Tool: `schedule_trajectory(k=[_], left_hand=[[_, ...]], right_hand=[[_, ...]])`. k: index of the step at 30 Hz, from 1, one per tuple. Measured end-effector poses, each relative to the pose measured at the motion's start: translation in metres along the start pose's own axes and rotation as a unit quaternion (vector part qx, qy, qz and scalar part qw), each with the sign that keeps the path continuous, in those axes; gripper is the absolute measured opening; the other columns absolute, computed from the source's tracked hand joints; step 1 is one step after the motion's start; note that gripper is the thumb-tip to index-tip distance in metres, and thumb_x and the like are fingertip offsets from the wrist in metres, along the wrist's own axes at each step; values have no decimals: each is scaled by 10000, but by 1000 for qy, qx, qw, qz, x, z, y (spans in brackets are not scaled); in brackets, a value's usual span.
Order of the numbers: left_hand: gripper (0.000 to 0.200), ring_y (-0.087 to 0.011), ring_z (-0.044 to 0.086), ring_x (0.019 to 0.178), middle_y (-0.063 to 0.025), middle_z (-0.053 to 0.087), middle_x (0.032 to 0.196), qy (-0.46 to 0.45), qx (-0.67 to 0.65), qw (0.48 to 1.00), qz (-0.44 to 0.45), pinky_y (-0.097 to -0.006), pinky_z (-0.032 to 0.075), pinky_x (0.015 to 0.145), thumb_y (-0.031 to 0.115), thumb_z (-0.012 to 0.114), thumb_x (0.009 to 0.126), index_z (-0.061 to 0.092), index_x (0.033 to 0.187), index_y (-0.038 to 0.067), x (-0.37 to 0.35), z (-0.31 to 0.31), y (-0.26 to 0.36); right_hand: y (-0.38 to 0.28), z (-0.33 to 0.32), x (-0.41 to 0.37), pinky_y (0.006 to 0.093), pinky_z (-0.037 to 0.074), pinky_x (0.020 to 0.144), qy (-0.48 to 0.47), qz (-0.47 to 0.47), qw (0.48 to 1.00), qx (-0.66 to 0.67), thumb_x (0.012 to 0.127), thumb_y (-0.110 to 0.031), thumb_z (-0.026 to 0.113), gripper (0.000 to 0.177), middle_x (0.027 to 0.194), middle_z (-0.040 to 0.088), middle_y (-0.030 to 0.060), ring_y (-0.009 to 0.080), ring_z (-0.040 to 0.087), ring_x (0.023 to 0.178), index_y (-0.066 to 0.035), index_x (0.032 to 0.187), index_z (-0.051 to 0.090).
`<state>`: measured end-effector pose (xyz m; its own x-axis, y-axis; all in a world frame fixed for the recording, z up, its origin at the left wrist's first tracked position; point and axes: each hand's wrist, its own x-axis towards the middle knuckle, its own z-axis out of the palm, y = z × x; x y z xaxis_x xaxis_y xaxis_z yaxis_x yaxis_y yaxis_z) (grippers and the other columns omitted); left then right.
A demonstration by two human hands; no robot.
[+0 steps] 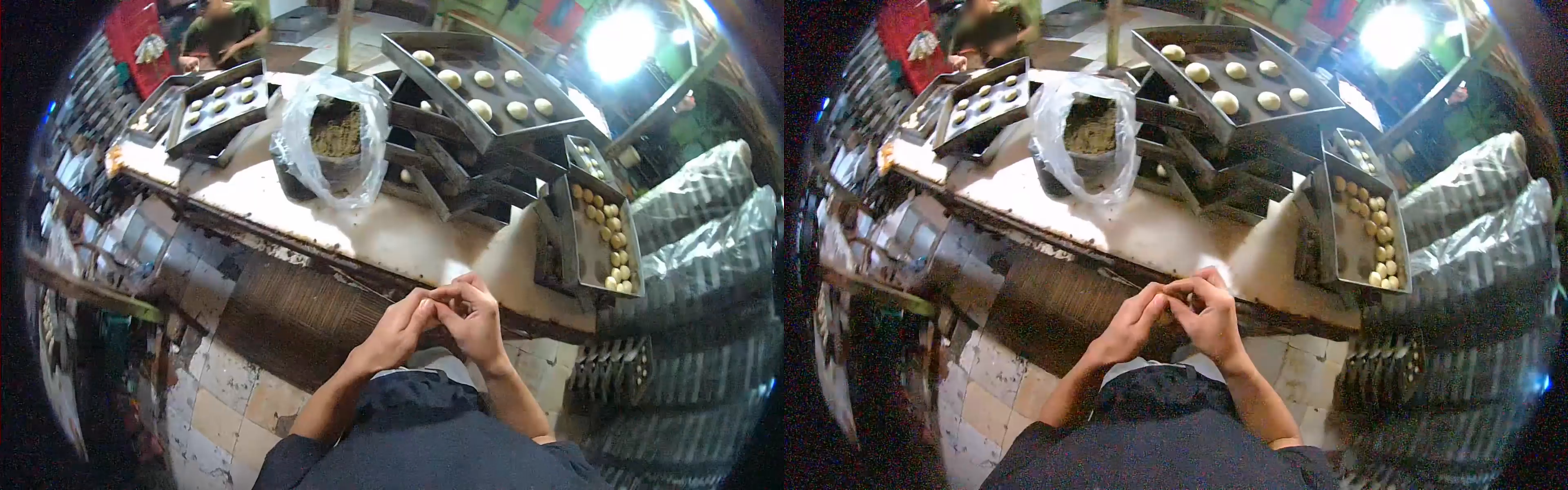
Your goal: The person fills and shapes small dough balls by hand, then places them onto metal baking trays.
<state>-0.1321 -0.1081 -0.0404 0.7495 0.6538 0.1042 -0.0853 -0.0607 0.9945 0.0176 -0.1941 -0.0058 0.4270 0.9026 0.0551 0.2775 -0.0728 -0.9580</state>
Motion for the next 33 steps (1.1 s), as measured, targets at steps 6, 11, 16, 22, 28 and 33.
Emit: schedule_trajectory(k=[6,11,16,22,28,33], left_hand=[[435,-262,677,962,-168,669,993,-109,-43,993,16,-394,529,834,350,401,1144,574,1207,-44,66,9,3],[196,-433,607,1031,-195,654,1053,-121,181,964,153,-505,457,940,180,543,1058,590,1155,16,137,57,13],[133,-372,576,1149,-135,674,1090,-33,256,920,294,-506,379,1018,114,609,981,607,1097,47,207,82,44],[929,-390,246,1554,-166,23,1734,-22,-119,952,281,-552,486,1060,398,704,967,129,1662,175,218,31,112],[1092,-406,89,1577,-178,-133,1707,130,-151,805,559,-601,531,1001,552,737,920,22,1669,204,203,-55,189],[1011,-378,144,1539,-172,-41,1674,153,-147,764,609,-561,524,994,520,729,928,94,1635,175,184,-144,209]], right_hand=[[19,-40,18,285,487,911,46,-64,995,69,888,64,744,139,1114,592,86,156,577,1039,7,1005,791],[37,-84,56,304,481,1016,81,68,936,337,1001,-70,675,531,1274,565,109,181,601,1122,12,1456,414],[51,-108,94,316,549,926,33,23,890,454,1048,-313,671,519,1221,669,120,184,661,1110,45,1391,515],[9,-173,187,386,604,924,-185,67,917,347,997,-286,742,495,1188,724,171,227,722,1052,72,1315,614],[-73,-180,321,363,555,997,-23,-265,960,-84,933,-84,677,396,1211,737,157,230,707,1132,17,1315,667],[-62,-151,525,437,536,1011,4,-431,791,-434,939,-146,680,444,1271,700,232,390,699,1108,-13,1360,633]])
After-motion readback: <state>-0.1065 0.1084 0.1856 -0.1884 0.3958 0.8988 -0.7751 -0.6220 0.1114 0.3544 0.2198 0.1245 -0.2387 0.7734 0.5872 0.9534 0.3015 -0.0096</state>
